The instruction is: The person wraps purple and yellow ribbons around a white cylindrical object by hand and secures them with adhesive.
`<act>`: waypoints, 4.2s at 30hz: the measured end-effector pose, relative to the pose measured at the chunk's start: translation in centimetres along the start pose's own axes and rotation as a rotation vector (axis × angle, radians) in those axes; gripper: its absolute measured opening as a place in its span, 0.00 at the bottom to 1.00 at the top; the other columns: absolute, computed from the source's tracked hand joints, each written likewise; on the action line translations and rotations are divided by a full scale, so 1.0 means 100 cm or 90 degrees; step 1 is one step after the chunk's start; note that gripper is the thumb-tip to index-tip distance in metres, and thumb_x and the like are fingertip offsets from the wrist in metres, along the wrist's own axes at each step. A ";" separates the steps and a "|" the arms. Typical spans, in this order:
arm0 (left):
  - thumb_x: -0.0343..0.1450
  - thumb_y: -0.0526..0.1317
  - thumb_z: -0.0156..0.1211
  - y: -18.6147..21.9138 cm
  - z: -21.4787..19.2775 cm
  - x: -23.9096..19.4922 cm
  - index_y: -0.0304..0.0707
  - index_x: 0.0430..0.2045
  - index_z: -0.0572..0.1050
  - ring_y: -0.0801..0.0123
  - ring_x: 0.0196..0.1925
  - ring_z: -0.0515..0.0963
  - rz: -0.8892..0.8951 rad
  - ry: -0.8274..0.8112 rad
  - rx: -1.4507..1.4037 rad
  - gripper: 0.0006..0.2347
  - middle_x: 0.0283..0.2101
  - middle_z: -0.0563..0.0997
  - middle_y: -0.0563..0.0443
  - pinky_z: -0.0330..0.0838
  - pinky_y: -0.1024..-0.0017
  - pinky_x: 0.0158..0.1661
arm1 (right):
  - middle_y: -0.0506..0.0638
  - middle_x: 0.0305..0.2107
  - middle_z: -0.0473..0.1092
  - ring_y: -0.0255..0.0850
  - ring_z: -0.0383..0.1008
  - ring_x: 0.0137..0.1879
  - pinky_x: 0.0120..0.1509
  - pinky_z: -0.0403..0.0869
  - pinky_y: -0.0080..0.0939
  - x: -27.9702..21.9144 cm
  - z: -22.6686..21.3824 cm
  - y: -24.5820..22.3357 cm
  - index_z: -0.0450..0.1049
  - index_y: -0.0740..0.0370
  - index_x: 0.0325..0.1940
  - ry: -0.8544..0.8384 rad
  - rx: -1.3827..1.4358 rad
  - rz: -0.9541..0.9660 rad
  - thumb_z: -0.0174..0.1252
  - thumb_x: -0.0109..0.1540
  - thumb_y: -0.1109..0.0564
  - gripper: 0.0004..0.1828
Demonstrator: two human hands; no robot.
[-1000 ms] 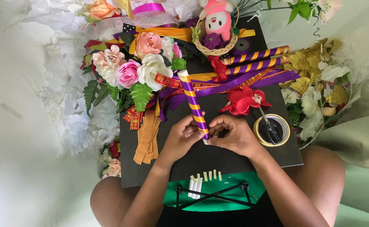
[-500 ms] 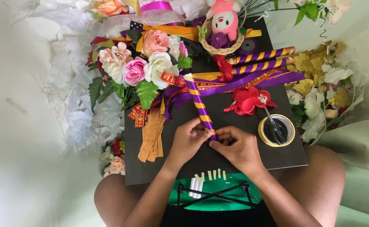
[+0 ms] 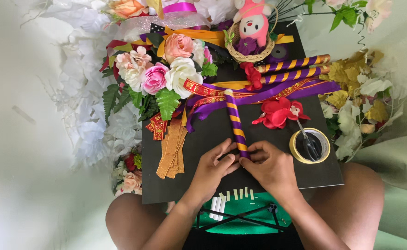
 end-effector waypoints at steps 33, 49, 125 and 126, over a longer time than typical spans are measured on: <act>0.67 0.54 0.74 0.115 -0.141 -0.048 0.52 0.25 0.80 0.61 0.37 0.83 -0.203 0.273 0.982 0.12 0.34 0.83 0.60 0.67 0.55 0.36 | 0.37 0.35 0.83 0.32 0.82 0.33 0.31 0.72 0.42 -0.035 -0.037 -0.050 0.84 0.48 0.44 0.225 -0.226 -0.475 0.75 0.67 0.45 0.09; 0.75 0.42 0.67 0.168 -0.124 -0.082 0.53 0.53 0.88 0.37 0.49 0.89 -0.070 0.399 0.977 0.13 0.40 0.91 0.40 0.82 0.44 0.51 | 0.43 0.23 0.79 0.43 0.84 0.32 0.38 0.80 0.41 -0.020 -0.077 -0.048 0.87 0.48 0.41 0.307 -0.204 -0.523 0.78 0.66 0.48 0.07; 0.67 0.27 0.78 0.153 -0.052 -0.040 0.37 0.35 0.87 0.53 0.37 0.90 0.288 0.009 0.613 0.07 0.29 0.88 0.45 0.82 0.57 0.46 | 0.66 0.44 0.85 0.53 0.86 0.45 0.49 0.82 0.49 0.009 0.069 -0.119 0.82 0.68 0.67 -0.464 0.219 -0.268 0.61 0.70 0.38 0.34; 0.67 0.25 0.76 0.152 -0.040 -0.042 0.36 0.34 0.87 0.50 0.35 0.91 0.277 -0.037 0.586 0.08 0.28 0.88 0.43 0.84 0.56 0.42 | 0.70 0.46 0.84 0.57 0.86 0.49 0.53 0.83 0.48 0.007 0.072 -0.116 0.78 0.74 0.71 -0.521 0.251 -0.251 0.68 0.67 0.41 0.38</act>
Point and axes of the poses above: each hand's wrist, its own x-axis towards the middle knuckle, its own z-axis out of the palm, y = z × x, the point moved 8 cm from there along x, towards the middle knuckle
